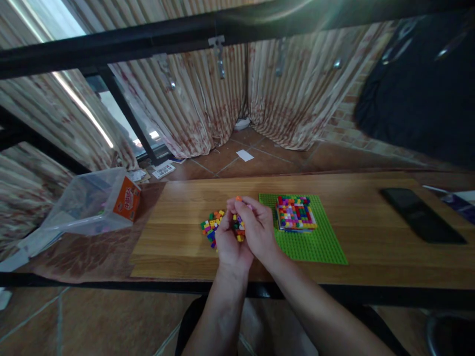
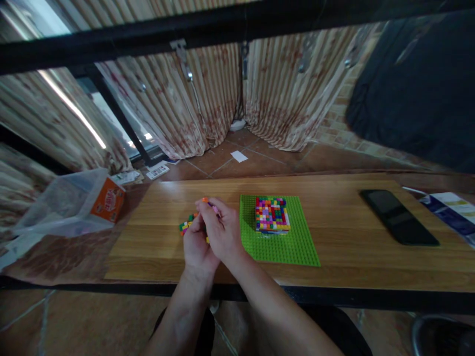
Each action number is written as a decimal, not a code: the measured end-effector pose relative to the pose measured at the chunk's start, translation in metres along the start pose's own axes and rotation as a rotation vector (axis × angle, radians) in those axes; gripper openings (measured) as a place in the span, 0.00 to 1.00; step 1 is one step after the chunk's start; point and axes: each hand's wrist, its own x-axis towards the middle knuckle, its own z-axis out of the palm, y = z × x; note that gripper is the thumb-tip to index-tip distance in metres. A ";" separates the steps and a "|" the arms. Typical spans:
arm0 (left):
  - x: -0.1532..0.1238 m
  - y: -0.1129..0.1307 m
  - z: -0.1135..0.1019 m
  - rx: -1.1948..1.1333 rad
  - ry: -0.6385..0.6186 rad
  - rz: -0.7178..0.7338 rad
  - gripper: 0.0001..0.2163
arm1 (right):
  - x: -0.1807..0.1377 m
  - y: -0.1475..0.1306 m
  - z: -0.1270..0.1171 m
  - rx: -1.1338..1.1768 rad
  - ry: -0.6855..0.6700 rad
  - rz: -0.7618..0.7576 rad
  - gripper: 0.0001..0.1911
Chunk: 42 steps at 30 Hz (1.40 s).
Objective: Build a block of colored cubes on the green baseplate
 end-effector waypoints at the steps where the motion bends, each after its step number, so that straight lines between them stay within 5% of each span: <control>1: 0.000 -0.001 0.001 0.003 -0.013 -0.019 0.12 | 0.000 0.001 -0.001 -0.016 0.003 -0.014 0.08; 10: 0.004 -0.009 0.001 -0.066 -0.069 -0.070 0.13 | -0.001 0.001 -0.006 -0.042 0.037 -0.003 0.08; 15: 0.003 -0.009 0.005 -0.166 -0.015 -0.164 0.12 | 0.002 -0.016 -0.001 0.353 0.088 0.152 0.05; 18: 0.002 0.004 0.007 -0.230 -0.003 -0.154 0.12 | 0.012 -0.025 -0.012 0.390 0.123 0.109 0.06; 22: 0.006 0.038 0.002 -0.320 0.055 0.013 0.11 | 0.026 -0.022 -0.046 -0.138 0.190 -0.133 0.07; 26: 0.012 0.059 -0.010 -0.280 0.061 0.105 0.12 | 0.026 -0.006 -0.066 -0.903 -0.198 -0.117 0.09; 29: 0.012 0.057 -0.016 -0.230 0.046 0.069 0.12 | 0.018 0.006 -0.062 -1.209 -0.402 0.009 0.18; 33: 0.010 0.052 -0.016 -0.179 -0.001 0.050 0.11 | 0.011 0.020 -0.048 -1.353 -0.487 0.117 0.24; 42: 0.009 0.050 -0.015 -0.159 -0.012 0.031 0.11 | 0.015 0.036 -0.040 -1.423 -0.506 0.120 0.11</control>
